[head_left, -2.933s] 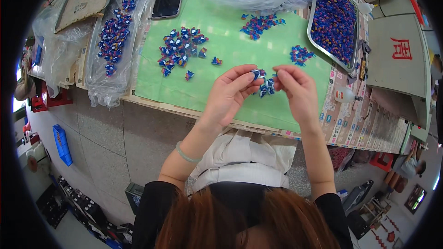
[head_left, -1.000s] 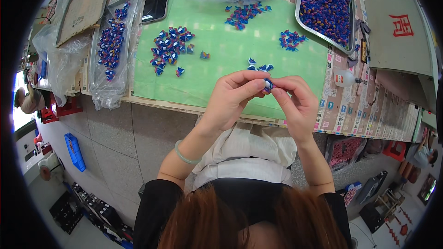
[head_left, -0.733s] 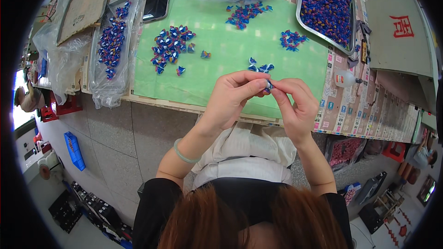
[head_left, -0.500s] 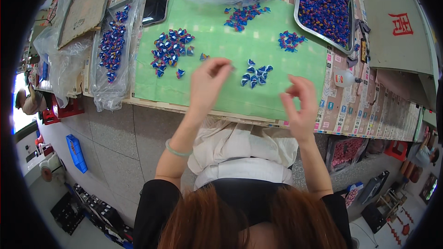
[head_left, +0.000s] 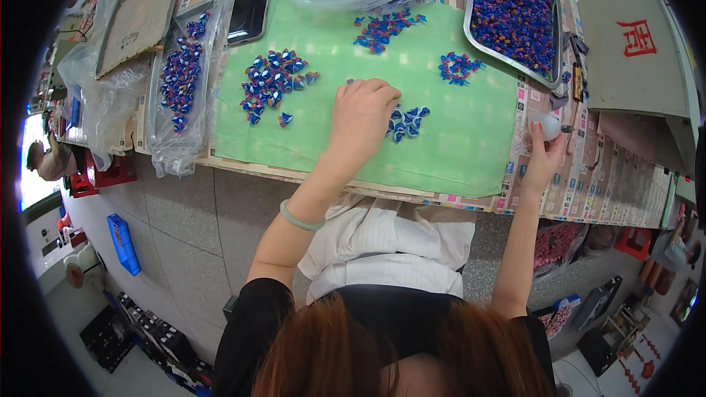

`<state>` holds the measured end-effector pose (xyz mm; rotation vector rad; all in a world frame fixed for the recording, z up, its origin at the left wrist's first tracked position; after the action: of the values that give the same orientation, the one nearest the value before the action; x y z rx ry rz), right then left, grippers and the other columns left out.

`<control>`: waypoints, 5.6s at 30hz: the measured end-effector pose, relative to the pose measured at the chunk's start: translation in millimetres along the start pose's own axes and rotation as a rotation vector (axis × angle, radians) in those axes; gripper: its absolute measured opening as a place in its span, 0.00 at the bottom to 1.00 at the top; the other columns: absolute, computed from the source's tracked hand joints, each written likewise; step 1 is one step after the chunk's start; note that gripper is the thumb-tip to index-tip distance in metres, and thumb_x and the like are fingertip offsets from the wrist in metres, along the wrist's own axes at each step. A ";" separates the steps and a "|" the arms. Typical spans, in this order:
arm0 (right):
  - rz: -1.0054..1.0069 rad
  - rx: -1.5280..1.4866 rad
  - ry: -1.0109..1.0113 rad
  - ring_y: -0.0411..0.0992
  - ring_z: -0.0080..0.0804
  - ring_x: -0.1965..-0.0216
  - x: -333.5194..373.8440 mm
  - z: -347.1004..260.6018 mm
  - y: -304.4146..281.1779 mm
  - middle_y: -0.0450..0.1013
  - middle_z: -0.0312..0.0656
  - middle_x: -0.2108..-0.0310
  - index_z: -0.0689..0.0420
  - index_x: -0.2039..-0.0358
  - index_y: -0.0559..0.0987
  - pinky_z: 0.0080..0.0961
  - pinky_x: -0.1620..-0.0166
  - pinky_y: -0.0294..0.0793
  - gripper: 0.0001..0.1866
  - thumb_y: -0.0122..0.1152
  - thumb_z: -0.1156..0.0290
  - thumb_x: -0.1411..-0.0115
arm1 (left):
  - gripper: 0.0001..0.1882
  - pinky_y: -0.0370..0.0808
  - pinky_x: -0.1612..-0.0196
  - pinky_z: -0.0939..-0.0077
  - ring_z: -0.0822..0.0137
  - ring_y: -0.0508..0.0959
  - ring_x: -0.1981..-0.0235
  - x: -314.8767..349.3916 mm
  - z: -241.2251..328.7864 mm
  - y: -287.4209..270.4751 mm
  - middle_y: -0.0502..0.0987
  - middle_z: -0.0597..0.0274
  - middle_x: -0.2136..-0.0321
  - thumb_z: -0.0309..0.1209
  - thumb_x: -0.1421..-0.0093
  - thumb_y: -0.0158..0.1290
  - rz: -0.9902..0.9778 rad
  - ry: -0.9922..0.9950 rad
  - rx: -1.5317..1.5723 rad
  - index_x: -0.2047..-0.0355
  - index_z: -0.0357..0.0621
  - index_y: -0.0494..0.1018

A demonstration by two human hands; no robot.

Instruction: Applying glue to small blue plastic components and joining them with white plastic pieces at a workbench.

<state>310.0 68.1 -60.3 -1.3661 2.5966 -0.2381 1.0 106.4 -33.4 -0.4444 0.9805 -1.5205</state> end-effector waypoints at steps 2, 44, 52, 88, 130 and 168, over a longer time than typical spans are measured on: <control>-0.060 -0.018 0.025 0.64 0.23 0.62 -0.3 2.9 2.4 0.65 0.39 0.63 0.63 0.60 0.65 0.18 0.58 0.63 0.16 0.55 0.73 0.49 | 0.06 0.62 0.62 0.70 0.65 0.70 0.69 1.0 -1.0 -0.9 0.72 0.65 0.75 0.24 0.55 0.51 -0.028 0.019 0.027 0.75 0.45 0.72; -0.473 -0.097 -0.143 0.59 0.20 0.71 88.1 -125.7 60.4 0.61 0.36 0.72 0.60 0.70 0.67 0.14 0.66 0.58 0.16 0.63 0.76 0.59 | 0.12 0.70 0.64 0.82 0.74 0.72 0.68 42.9 23.3 9.6 0.72 0.63 0.70 0.25 0.46 0.46 -0.225 -0.895 1.925 0.61 0.35 0.67; -0.429 -0.159 -0.116 0.58 0.17 0.74 85.4 -124.4 59.2 0.62 0.34 0.73 0.61 0.70 0.67 0.12 0.69 0.57 0.16 0.63 0.75 0.59 | 0.12 0.69 0.64 0.83 0.74 0.72 0.69 43.2 23.1 11.7 0.72 0.63 0.70 0.25 0.46 0.46 -0.234 -0.904 1.922 0.60 0.35 0.67; -0.402 0.268 -0.417 0.66 0.26 0.76 21.5 -73.6 110.5 0.68 0.40 0.79 0.62 0.73 0.74 0.19 0.70 0.65 0.05 0.53 0.76 0.50 | 0.12 0.69 0.62 0.80 0.70 0.72 0.66 46.5 -3.3 12.6 0.71 0.60 0.68 0.23 0.47 0.46 -0.132 -0.942 1.862 0.61 0.37 0.65; -0.625 -0.325 0.316 0.69 0.21 0.76 100.0 -87.6 120.6 0.70 0.39 0.77 0.65 0.73 0.70 0.14 0.71 0.69 0.03 0.51 0.78 0.47 | 0.11 0.67 0.63 0.84 0.75 0.71 0.69 39.9 29.4 -9.0 0.73 0.62 0.68 0.21 0.51 0.50 -0.076 -0.472 1.058 0.65 0.33 0.70; -0.602 -0.222 -0.102 0.67 0.22 0.72 107.0 -110.6 102.0 0.69 0.40 0.72 0.66 0.68 0.72 0.15 0.68 0.67 0.06 0.49 0.82 0.48 | 0.14 0.68 0.62 0.83 0.73 0.71 0.67 37.5 39.7 -22.1 0.71 0.60 0.70 0.16 0.53 0.50 -0.181 -0.409 1.284 0.63 0.33 0.70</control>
<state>142.2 42.3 12.4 -2.1506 2.1116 0.0400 9.2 56.7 -3.0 0.1069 -0.4380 -1.7918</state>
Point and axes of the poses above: each hand's wrist, its own x-axis away from the middle knuckle, its own y-axis out of the palm, z = x × y, the point moved 5 cm from there along -x, towards the middle knuckle
